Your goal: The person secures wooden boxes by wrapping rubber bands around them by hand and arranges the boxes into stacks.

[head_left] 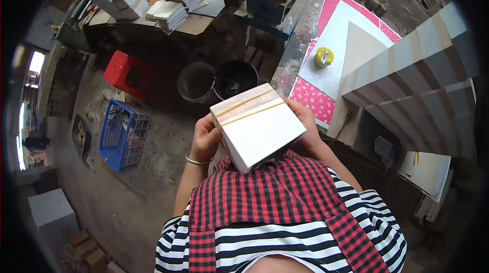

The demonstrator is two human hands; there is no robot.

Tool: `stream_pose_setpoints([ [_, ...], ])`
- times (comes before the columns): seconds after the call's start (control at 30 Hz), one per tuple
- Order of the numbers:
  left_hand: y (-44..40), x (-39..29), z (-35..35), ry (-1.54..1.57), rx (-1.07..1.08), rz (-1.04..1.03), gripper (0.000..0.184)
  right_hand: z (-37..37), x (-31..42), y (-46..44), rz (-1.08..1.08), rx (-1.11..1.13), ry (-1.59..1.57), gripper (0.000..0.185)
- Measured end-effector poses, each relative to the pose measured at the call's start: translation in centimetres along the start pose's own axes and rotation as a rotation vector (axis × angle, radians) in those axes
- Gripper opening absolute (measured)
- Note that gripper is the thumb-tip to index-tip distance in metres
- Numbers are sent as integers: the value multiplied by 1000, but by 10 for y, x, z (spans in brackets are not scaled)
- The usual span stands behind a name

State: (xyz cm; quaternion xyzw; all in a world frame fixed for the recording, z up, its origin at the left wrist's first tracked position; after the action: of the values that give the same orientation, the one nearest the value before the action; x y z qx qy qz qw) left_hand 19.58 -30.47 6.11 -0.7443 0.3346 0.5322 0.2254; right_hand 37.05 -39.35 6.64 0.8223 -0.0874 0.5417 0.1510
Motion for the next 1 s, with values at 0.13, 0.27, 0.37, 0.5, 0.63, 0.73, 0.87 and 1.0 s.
stream_pose_setpoints([
  [0.13, 8, 3, -5, 41, -21, 4, 55, 5, -2, 11, -25, 11, -76, 27],
  [0.27, 9, 3, -5, 75, -16, 12, 55, 4, 0, 5, -67, 106, -131, 29],
  [0.37, 9, 4, -11, 85, 0, 20, 55, 1, -3, -6, -161, 253, -200, 30],
  [0.5, 8, 6, -18, 92, 2, 39, 54, 16, -30, -19, -193, 366, -124, 39],
  [0.63, 5, 8, -18, 94, -24, 55, 53, 9, -31, -15, -257, 574, -141, 36],
  [0.73, 9, 8, -18, 111, -57, 43, 52, -4, 4, -9, -199, 528, -168, 21],
  [0.87, 8, 7, -19, 155, -65, 38, 48, -1, -8, -13, -251, 661, -9, 13],
  [1.0, 9, 4, -18, 179, -103, 2, 46, 0, 1, -18, -123, 638, 35, 12],
])
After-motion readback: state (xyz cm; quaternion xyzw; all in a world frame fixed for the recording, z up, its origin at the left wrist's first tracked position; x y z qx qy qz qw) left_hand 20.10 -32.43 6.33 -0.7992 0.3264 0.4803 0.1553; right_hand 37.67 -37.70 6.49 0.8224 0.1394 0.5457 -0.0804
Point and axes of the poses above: each hand's wrist, its own y-axis away from the middle knuckle, its own z-axis out of the back of the hand, x = y × z, the point moved 10 cm from there along -y, towards the middle knuckle, and after that the axes turned 5 degrees about -y, right-handed, at the moved point
